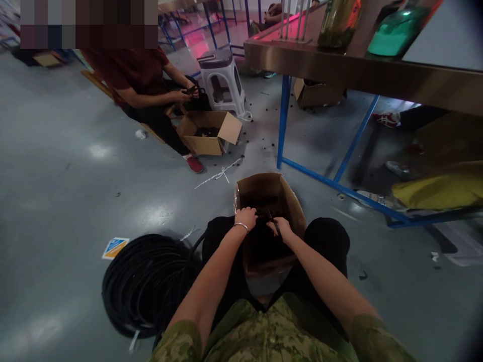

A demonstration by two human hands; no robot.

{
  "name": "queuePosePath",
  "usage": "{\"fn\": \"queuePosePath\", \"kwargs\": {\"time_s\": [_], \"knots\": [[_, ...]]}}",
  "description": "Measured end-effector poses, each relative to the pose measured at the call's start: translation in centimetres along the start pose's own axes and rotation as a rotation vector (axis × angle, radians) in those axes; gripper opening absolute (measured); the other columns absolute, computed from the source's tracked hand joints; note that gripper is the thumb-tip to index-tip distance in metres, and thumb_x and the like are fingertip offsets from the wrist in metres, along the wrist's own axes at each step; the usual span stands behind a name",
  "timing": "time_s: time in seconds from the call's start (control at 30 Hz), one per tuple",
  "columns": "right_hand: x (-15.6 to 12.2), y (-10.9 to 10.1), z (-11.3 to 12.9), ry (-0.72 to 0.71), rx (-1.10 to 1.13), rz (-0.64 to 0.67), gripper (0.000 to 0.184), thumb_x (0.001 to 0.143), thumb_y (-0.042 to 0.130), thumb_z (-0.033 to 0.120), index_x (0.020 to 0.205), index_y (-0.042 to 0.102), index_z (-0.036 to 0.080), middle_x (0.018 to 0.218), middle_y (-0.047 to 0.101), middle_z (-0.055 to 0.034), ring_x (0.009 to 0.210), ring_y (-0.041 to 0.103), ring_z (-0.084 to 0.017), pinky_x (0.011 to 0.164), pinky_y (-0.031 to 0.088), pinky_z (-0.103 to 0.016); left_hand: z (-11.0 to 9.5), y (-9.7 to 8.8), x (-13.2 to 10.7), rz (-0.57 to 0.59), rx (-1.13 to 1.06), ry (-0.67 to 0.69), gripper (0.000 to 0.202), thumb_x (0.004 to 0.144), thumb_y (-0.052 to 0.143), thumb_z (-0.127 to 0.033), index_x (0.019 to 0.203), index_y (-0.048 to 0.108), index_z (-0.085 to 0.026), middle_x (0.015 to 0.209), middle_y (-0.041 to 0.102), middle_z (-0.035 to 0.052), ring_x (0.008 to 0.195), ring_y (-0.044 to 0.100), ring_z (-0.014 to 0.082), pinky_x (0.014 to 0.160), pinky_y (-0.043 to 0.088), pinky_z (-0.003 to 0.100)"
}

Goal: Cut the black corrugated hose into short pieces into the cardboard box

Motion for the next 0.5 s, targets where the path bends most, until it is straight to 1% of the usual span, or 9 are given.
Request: {"fn": "queuePosePath", "kwargs": {"time_s": [0.07, 0.1, 0.17, 0.23, 0.3, 0.37, 0.43, 0.5], "knots": [[-0.1, 0.0, 0.1, 0.008, -0.018, 0.037, 0.02, 0.079, 0.062, 0.034, 0.079, 0.074, 0.017, 0.055, 0.063, 0.0004, 0.041, 0.056, -0.011, 0.046, 0.041, -0.021, 0.0, 0.1, 0.1, -0.004, 0.009, -0.012, 0.025, 0.094, 0.047, -0.029, 0.112, 0.059, -0.017, 0.115, 0.064, 0.0145, 0.111, 0.059, 0.0275, 0.094, 0.042, 0.04], [-0.3, 0.0, 0.2, 0.003, -0.068, 0.057, 0.02, 0.079, 0.062, 0.034, 0.081, 0.074, 0.018, 0.057, 0.065, -0.0005, 0.044, 0.059, -0.013, 0.047, 0.042, -0.021, 0.1, 0.1, 0.2, -0.01, 0.009, -0.025, 0.026, 0.095, 0.046, -0.029, 0.113, 0.058, -0.015, 0.114, 0.064, 0.0153, 0.111, 0.059, 0.0276, 0.094, 0.042, 0.04], [-0.7, -0.4, 0.7, -0.03, -0.232, 0.091, 0.02, 0.08, 0.062, 0.034, 0.088, 0.075, 0.02, 0.066, 0.07, -0.0041, 0.057, 0.067, -0.018, 0.053, 0.046, -0.023, 0.3, -0.1, 0.3, -0.024, -0.003, -0.06, 0.026, 0.096, 0.042, -0.029, 0.113, 0.056, -0.014, 0.113, 0.064, 0.0163, 0.11, 0.06, 0.0272, 0.093, 0.043, 0.039], [-1.4, -0.6, 1.4, -0.098, -0.463, 0.127, 0.024, 0.082, 0.061, 0.035, 0.098, 0.074, 0.022, 0.083, 0.074, -0.0092, 0.077, 0.072, -0.024, 0.061, 0.049, -0.028, 0.9, -0.4, 0.4, -0.045, -0.03, -0.093, 0.026, 0.098, 0.039, -0.029, 0.113, 0.054, -0.014, 0.114, 0.063, 0.0164, 0.109, 0.061, 0.0257, 0.092, 0.044, 0.037], [-2.1, -0.7, 2.0, -0.169, -0.652, 0.171, 0.027, 0.084, 0.06, 0.033, 0.104, 0.073, 0.022, 0.097, 0.074, -0.0137, 0.091, 0.071, -0.029, 0.07, 0.052, -0.033, 1.7, -0.8, 0.2, -0.073, -0.05, -0.117, 0.026, 0.098, 0.037, -0.029, 0.113, 0.053, -0.014, 0.115, 0.062, 0.0155, 0.108, 0.061, 0.0239, 0.091, 0.045, 0.034], [-2.9, -0.5, 2.3, -0.218, -0.773, 0.233, 0.026, 0.083, 0.062, 0.03, 0.104, 0.073, 0.02, 0.101, 0.073, -0.016, 0.097, 0.07, -0.031, 0.075, 0.053, -0.036, 2.8, -0.9, -0.1, -0.086, -0.044, -0.13, 0.025, 0.098, 0.038, -0.028, 0.113, 0.053, -0.015, 0.116, 0.062, 0.0148, 0.107, 0.061, 0.0231, 0.09, 0.045, 0.033], [-3.4, -0.5, 2.1, -0.24, -0.822, 0.283, 0.026, 0.081, 0.065, 0.029, 0.103, 0.074, 0.02, 0.102, 0.073, -0.0162, 0.099, 0.069, -0.032, 0.079, 0.053, -0.037, 4.2, -0.7, -0.5, -0.081, -0.02, -0.144, 0.025, 0.098, 0.04, -0.028, 0.113, 0.054, -0.015, 0.117, 0.062, 0.0154, 0.108, 0.06, 0.0239, 0.091, 0.046, 0.034], [-3.6, -0.9, 1.7, -0.249, -0.861, 0.308, 0.027, 0.081, 0.065, 0.029, 0.106, 0.073, 0.021, 0.105, 0.073, -0.0157, 0.102, 0.068, -0.031, 0.081, 0.053, -0.037, 5.6, -0.3, -0.9, -0.069, 0.007, -0.16, 0.026, 0.097, 0.041, -0.028, 0.114, 0.054, -0.014, 0.116, 0.062, 0.0171, 0.109, 0.06, 0.0256, 0.09, 0.046, 0.035]]}}
Point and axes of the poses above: each hand's wrist, its own x-axis towards the middle knuckle, its own y-axis out of the palm, z = x × y, the point moved 2 cm from there along x, towards the middle knuckle
